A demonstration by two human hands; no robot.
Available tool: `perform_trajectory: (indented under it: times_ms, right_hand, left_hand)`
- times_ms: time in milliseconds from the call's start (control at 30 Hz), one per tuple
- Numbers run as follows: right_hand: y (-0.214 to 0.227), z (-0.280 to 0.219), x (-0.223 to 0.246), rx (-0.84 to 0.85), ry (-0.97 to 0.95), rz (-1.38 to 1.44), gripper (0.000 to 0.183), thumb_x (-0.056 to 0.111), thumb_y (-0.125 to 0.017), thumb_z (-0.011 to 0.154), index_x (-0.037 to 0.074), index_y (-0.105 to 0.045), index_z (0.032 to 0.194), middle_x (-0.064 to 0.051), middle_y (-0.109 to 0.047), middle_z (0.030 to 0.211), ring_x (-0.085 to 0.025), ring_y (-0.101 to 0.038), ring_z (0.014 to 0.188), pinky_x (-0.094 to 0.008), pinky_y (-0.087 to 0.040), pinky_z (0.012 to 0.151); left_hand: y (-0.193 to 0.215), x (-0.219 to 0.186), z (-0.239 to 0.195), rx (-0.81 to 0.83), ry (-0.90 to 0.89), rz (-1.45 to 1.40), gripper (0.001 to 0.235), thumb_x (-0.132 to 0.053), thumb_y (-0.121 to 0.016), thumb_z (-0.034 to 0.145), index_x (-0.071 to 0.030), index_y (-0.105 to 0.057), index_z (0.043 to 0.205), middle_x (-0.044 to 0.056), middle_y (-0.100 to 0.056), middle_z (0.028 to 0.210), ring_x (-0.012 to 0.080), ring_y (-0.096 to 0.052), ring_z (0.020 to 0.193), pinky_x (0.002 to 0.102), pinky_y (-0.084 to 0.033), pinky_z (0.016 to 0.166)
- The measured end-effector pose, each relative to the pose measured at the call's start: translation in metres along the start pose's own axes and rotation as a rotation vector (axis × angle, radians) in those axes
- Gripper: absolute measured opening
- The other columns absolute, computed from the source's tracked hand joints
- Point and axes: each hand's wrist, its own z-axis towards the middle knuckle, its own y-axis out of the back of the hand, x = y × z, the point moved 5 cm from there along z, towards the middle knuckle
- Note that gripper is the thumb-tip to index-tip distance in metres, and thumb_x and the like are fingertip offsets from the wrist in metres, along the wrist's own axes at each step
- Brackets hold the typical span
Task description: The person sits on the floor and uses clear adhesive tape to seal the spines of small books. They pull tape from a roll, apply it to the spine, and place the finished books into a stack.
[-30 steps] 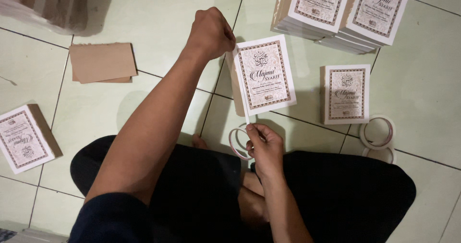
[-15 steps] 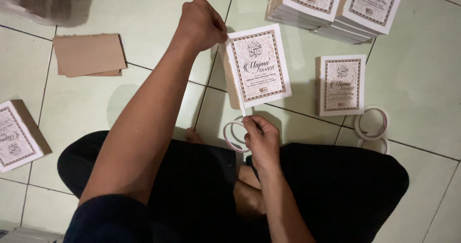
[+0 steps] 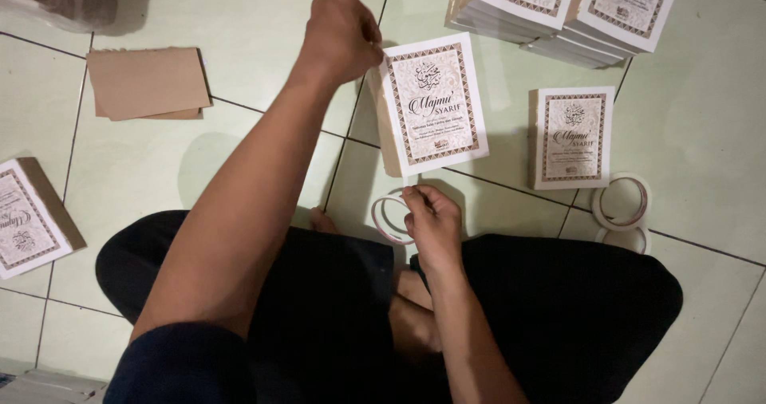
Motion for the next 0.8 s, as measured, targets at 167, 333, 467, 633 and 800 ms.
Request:
perform_trajectory:
  times_ms: [167, 333, 467, 633, 800]
  right_hand:
    - [-0.005, -0.003, 0.011, 0.004, 0.009, -0.06, 0.011, 0.013, -0.07, 0.093, 0.003, -0.071, 0.09, -0.002, -0.057, 0.067, -0.008, -0.046, 0.048, -0.022, -0.03, 0.042]
    - [-0.01, -0.004, 0.02, -0.018, 0.002, -0.259, 0.011, 0.022, -0.066, 0.093, 0.01, -0.068, 0.091, -0.006, -0.071, 0.077, -0.011, -0.07, 0.072, -0.024, -0.045, 0.056]
    - [-0.006, 0.004, 0.017, 0.018, 0.176, -0.235, 0.017, 0.015, -0.074, 0.09, 0.001, -0.073, 0.099, -0.012, -0.069, 0.069, -0.012, -0.06, 0.055, -0.022, -0.05, 0.051]
    - [0.0, 0.005, 0.012, -0.036, 0.228, -0.211, 0.01, 0.013, -0.076, 0.086, 0.005, -0.073, 0.083, -0.01, -0.062, 0.055, -0.01, -0.055, 0.049, -0.022, -0.042, 0.046]
    - [0.003, 0.004, 0.011, -0.111, 0.273, -0.246, 0.014, 0.02, -0.079, 0.087, 0.009, -0.074, 0.08, -0.008, -0.062, 0.054, -0.011, -0.057, 0.048, -0.025, -0.044, 0.046]
  left_hand:
    - [-0.027, -0.022, -0.029, -0.212, -0.432, 0.436, 0.031, 0.018, -0.059, 0.062, -0.001, -0.065, 0.086, 0.021, -0.061, 0.087, 0.0443, -0.059, 0.076, 0.056, -0.052, 0.055]
    - [-0.038, -0.04, -0.101, -0.173, -0.788, 0.767, 0.019, -0.001, -0.058, 0.076, -0.015, -0.068, 0.083, 0.006, -0.07, 0.08, 0.0286, -0.062, 0.087, 0.038, -0.048, 0.077]
    - [-0.043, -0.051, -0.137, 0.01, -0.753, 0.591, 0.014, -0.012, -0.073, 0.083, -0.009, -0.082, 0.093, 0.014, -0.078, 0.097, 0.0333, -0.073, 0.1, 0.043, -0.059, 0.088]
    - [-0.043, -0.05, -0.14, 0.153, -0.62, 0.574, 0.045, -0.02, -0.093, 0.067, -0.003, -0.076, 0.104, 0.016, -0.075, 0.101, 0.0374, -0.071, 0.104, 0.049, -0.058, 0.092]
    - [-0.049, -0.058, -0.138, 0.102, -0.597, 0.565, 0.043, -0.016, -0.093, 0.059, -0.002, -0.078, 0.097, 0.016, -0.073, 0.096, 0.0379, -0.071, 0.095, 0.049, -0.06, 0.082]
